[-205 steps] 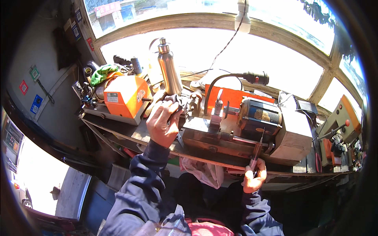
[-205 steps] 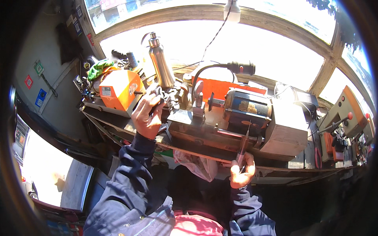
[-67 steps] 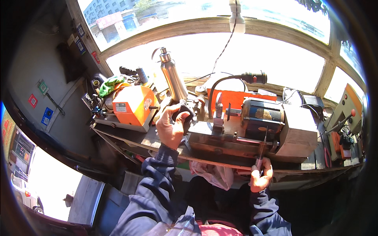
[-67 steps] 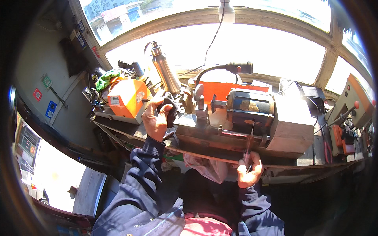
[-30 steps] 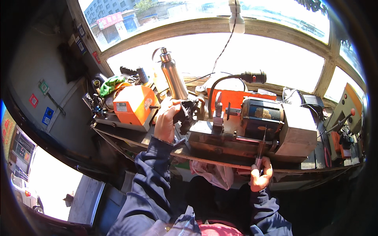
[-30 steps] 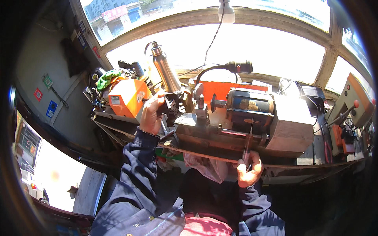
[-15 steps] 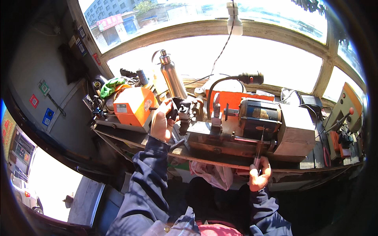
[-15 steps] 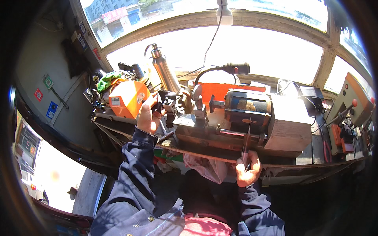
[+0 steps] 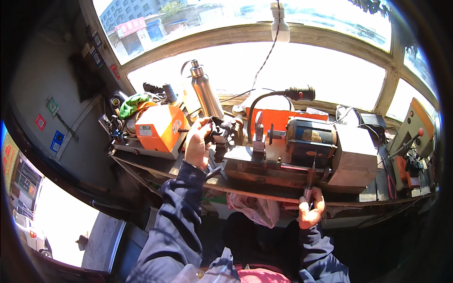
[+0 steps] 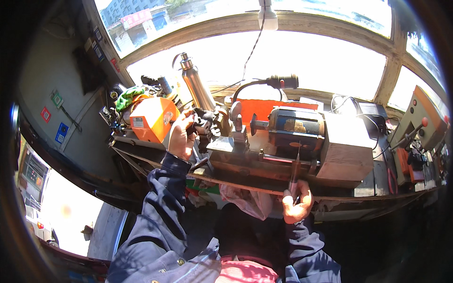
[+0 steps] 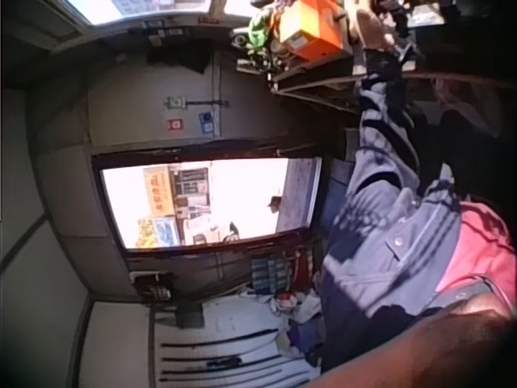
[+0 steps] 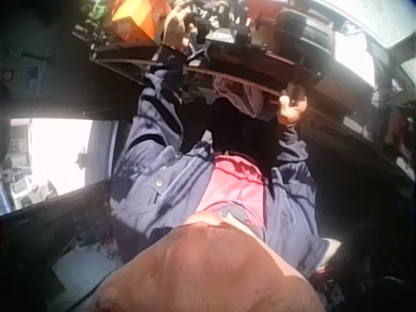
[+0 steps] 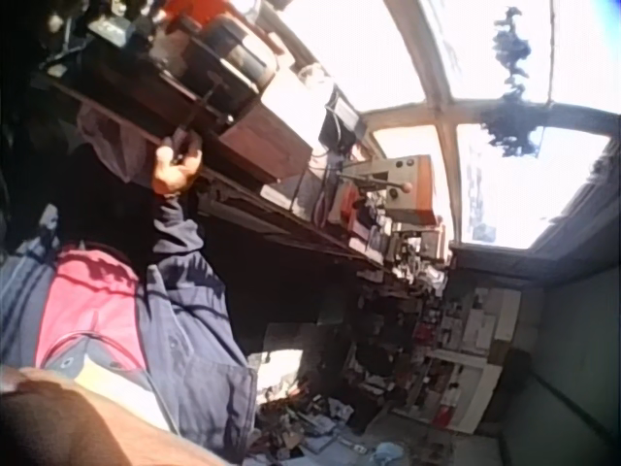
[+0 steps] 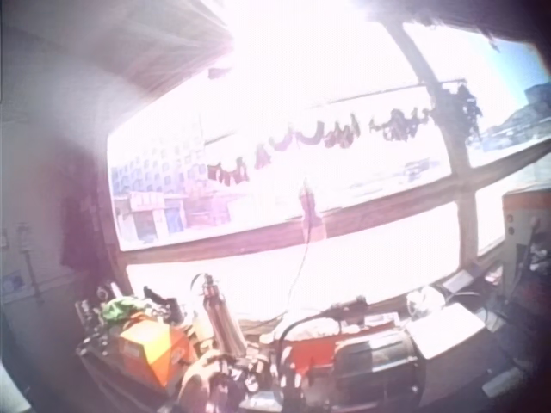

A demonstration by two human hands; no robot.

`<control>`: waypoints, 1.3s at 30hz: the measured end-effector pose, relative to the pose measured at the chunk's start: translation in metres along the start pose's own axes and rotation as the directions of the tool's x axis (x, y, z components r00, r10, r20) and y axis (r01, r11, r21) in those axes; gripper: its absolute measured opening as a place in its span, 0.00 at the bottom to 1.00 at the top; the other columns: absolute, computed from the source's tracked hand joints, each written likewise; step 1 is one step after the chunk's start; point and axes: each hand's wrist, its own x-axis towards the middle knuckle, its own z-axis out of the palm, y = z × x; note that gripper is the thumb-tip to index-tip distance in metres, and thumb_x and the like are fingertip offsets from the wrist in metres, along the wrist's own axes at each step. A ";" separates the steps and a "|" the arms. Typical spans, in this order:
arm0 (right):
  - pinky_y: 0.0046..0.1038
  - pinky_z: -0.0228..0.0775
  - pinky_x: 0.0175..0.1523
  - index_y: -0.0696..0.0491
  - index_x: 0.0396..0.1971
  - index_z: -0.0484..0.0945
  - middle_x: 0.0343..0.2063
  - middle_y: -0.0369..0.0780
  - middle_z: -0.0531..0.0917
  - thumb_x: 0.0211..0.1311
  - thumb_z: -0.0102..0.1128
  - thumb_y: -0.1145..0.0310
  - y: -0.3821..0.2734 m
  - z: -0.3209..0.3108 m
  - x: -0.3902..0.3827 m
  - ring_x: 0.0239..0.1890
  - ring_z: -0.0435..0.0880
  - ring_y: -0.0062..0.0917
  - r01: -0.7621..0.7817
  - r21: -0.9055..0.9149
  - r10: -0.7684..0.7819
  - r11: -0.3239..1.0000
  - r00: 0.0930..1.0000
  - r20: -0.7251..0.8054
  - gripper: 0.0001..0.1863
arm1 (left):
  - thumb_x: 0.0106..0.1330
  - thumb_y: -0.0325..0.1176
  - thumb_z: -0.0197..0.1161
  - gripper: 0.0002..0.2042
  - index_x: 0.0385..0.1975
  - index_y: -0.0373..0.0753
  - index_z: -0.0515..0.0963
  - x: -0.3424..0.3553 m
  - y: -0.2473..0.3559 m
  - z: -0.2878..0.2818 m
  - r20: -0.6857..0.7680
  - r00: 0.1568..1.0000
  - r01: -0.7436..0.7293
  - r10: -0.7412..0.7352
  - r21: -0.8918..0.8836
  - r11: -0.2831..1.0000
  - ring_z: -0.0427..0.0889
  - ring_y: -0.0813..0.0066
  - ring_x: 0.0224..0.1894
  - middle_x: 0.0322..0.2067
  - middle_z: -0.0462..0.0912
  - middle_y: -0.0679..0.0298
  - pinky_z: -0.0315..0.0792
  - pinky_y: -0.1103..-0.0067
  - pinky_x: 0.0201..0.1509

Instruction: The person uses a bench grinder to grind and polish small metal parts. They repeatedly hold the parts against the rotating wheel, wipe them with a cloth, and inspect the surfaces. The person also adjusts the grinder's tool rest and uses a screwdriver to tighten components.

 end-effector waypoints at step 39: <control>0.28 0.73 0.38 0.58 0.44 0.80 0.29 0.40 0.81 0.53 0.64 0.70 0.003 -0.003 0.003 0.29 0.81 0.26 0.047 -0.040 -0.045 0.998 0.998 0.050 0.17 | 0.72 0.32 0.52 0.09 0.43 0.34 0.75 -0.016 -0.024 0.029 -0.030 0.851 -0.404 0.525 0.602 0.689 0.76 0.71 0.43 0.40 0.76 0.62 0.68 0.76 0.52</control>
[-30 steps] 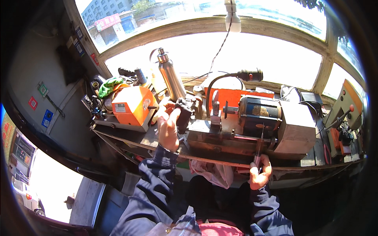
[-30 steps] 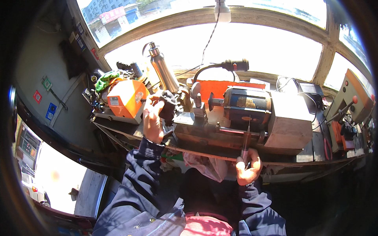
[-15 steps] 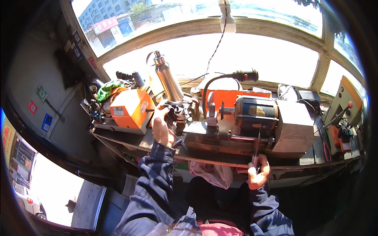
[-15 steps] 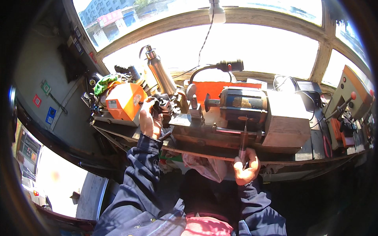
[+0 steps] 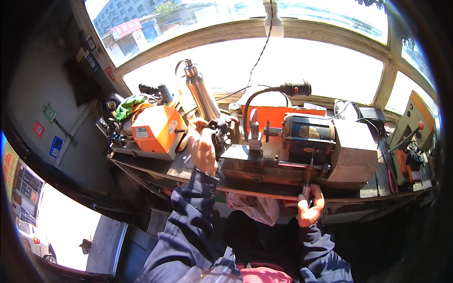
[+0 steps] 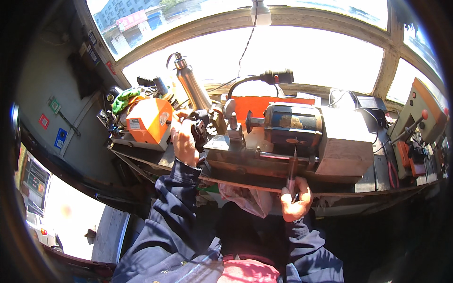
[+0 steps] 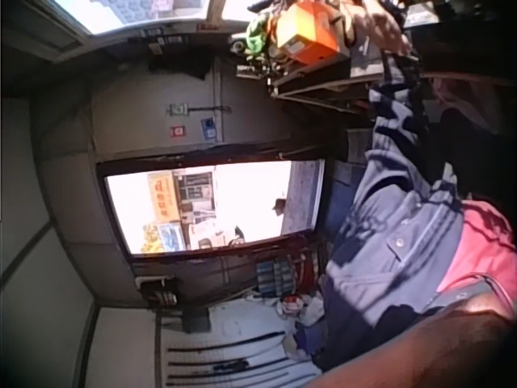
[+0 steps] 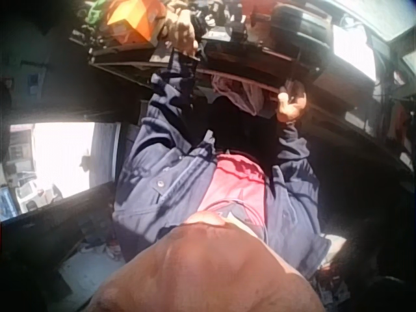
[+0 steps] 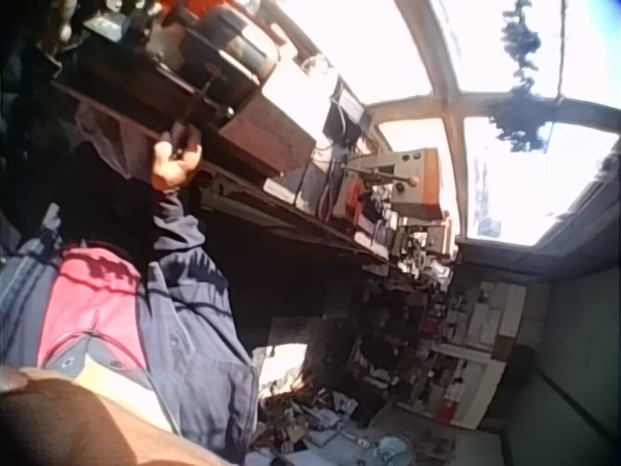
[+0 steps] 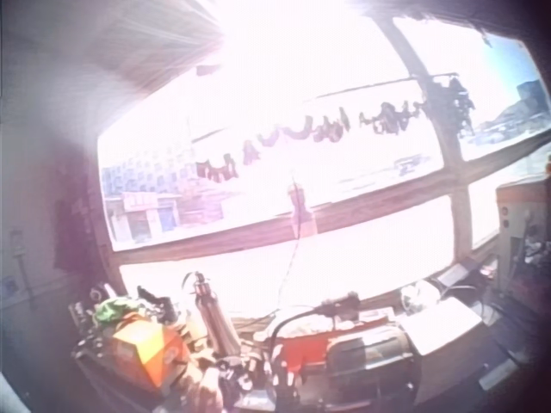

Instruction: The person uses a bench grinder to grind and polish small metal parts. They repeatedly hold the parts against the rotating wheel, wipe them with a cloth, and inspect the surfaces. The person also adjusts the grinder's tool rest and uses a screwdriver to tighten components.

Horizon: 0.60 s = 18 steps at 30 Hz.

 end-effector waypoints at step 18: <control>0.26 0.71 0.37 0.57 0.42 0.80 0.28 0.38 0.80 0.52 0.64 0.70 -0.006 0.001 0.000 0.29 0.79 0.23 -0.063 0.046 0.063 0.997 0.998 -0.006 0.16 | 0.70 0.25 0.53 0.08 0.46 0.33 0.72 -0.010 0.018 0.007 -0.019 0.998 0.053 -0.058 -0.202 0.978 0.74 0.76 0.42 0.40 0.76 0.62 0.69 0.79 0.53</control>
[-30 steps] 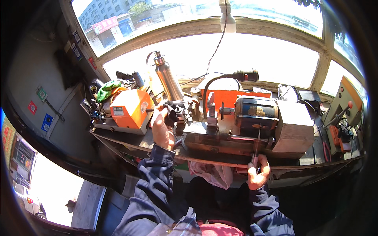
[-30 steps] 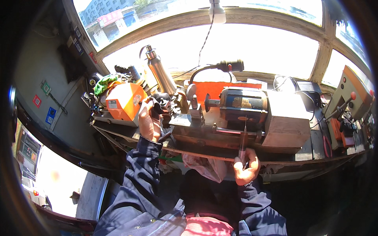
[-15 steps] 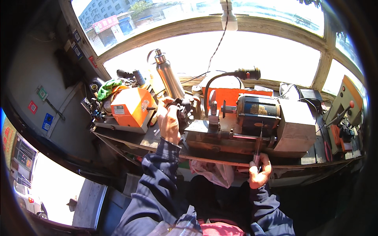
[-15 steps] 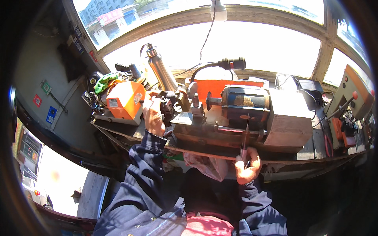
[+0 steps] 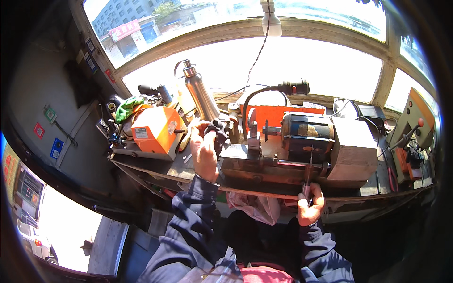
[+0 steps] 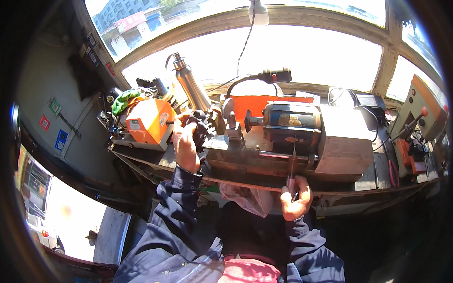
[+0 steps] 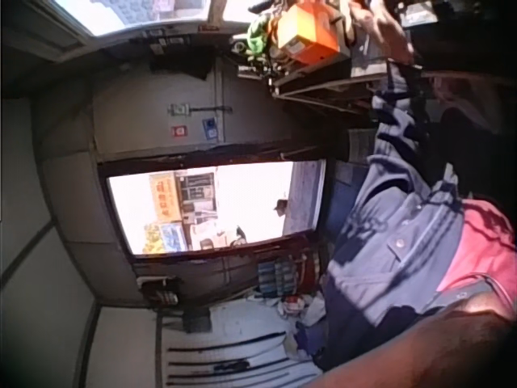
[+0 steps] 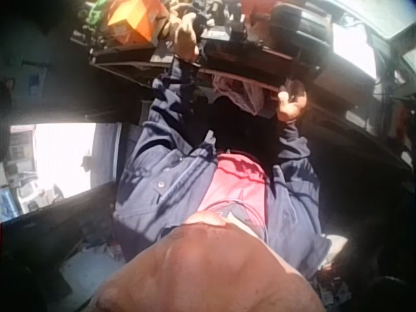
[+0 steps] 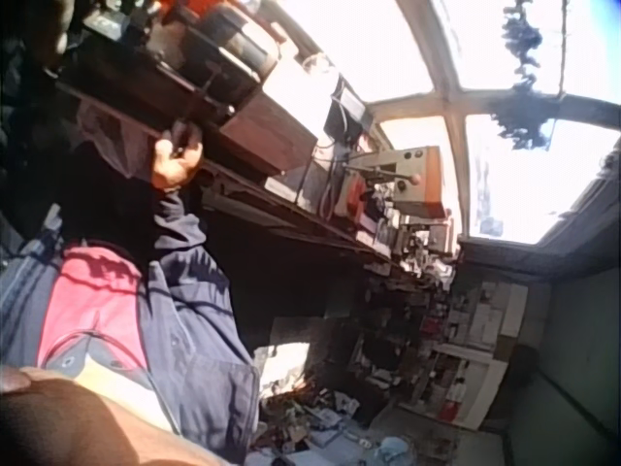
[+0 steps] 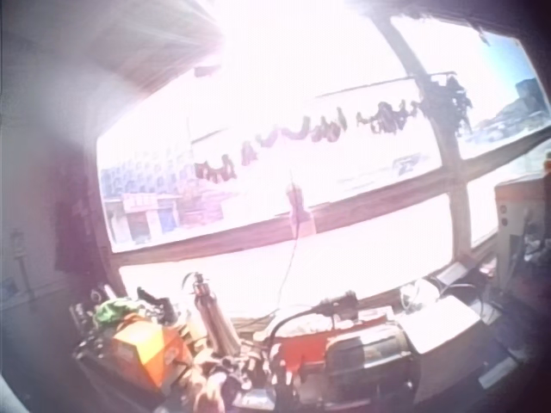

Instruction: The person uses a bench grinder to grind and polish small metal parts. They repeatedly hold the parts against the rotating wheel, wipe them with a cloth, and inspect the surfaces. The person also adjusts the grinder's tool rest and uses a screwdriver to tighten components.

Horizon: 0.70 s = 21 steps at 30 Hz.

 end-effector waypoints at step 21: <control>0.27 0.70 0.39 0.57 0.43 0.80 0.30 0.40 0.80 0.53 0.66 0.70 0.004 -0.003 0.000 0.30 0.78 0.25 -0.013 -0.049 0.014 0.999 1.000 0.025 0.17 | 0.71 0.28 0.51 0.16 0.57 0.38 0.73 0.013 0.004 -0.013 0.019 0.899 0.383 -0.438 -0.521 0.763 0.86 0.74 0.44 0.46 0.82 0.64 0.82 0.79 0.44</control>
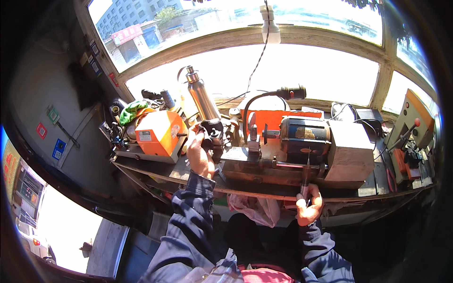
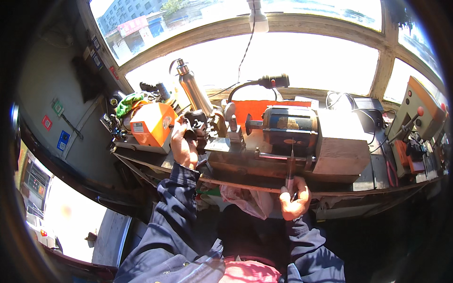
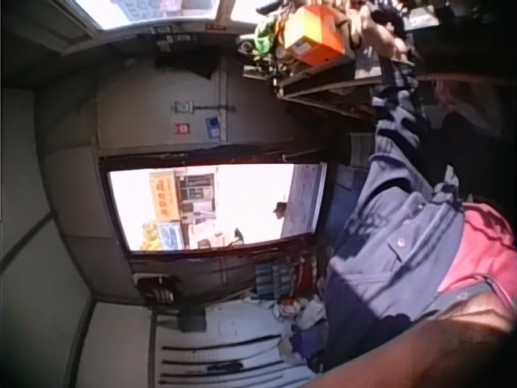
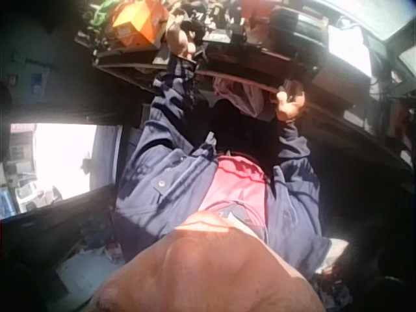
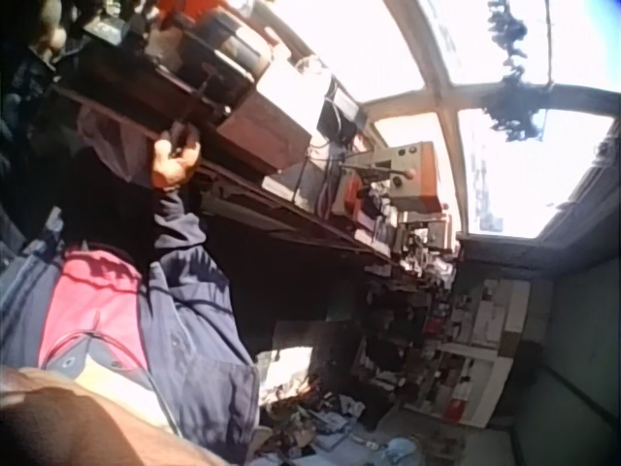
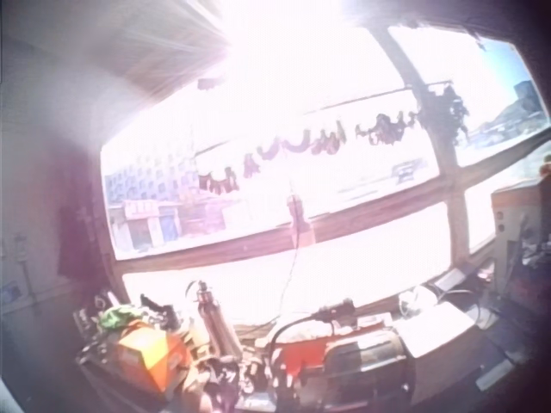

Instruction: The person uses a bench grinder to grind and polish small metal parts. They repeatedly hold the parts against the rotating wheel, wipe them with a cloth, and inspect the surfaces. The person also adjusts the grinder's tool rest and uses a screwdriver to tighten components.

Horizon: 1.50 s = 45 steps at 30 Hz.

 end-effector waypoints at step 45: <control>0.31 0.73 0.41 0.57 0.45 0.80 0.32 0.43 0.82 0.53 0.66 0.70 0.009 0.003 0.000 0.32 0.81 0.31 0.069 0.008 -0.069 0.998 0.998 -0.013 0.18 | 0.76 0.31 0.53 0.15 0.58 0.34 0.73 -0.010 -0.007 -0.004 0.187 0.963 -0.196 0.194 -0.013 0.981 0.85 0.76 0.42 0.47 0.83 0.60 0.80 0.81 0.43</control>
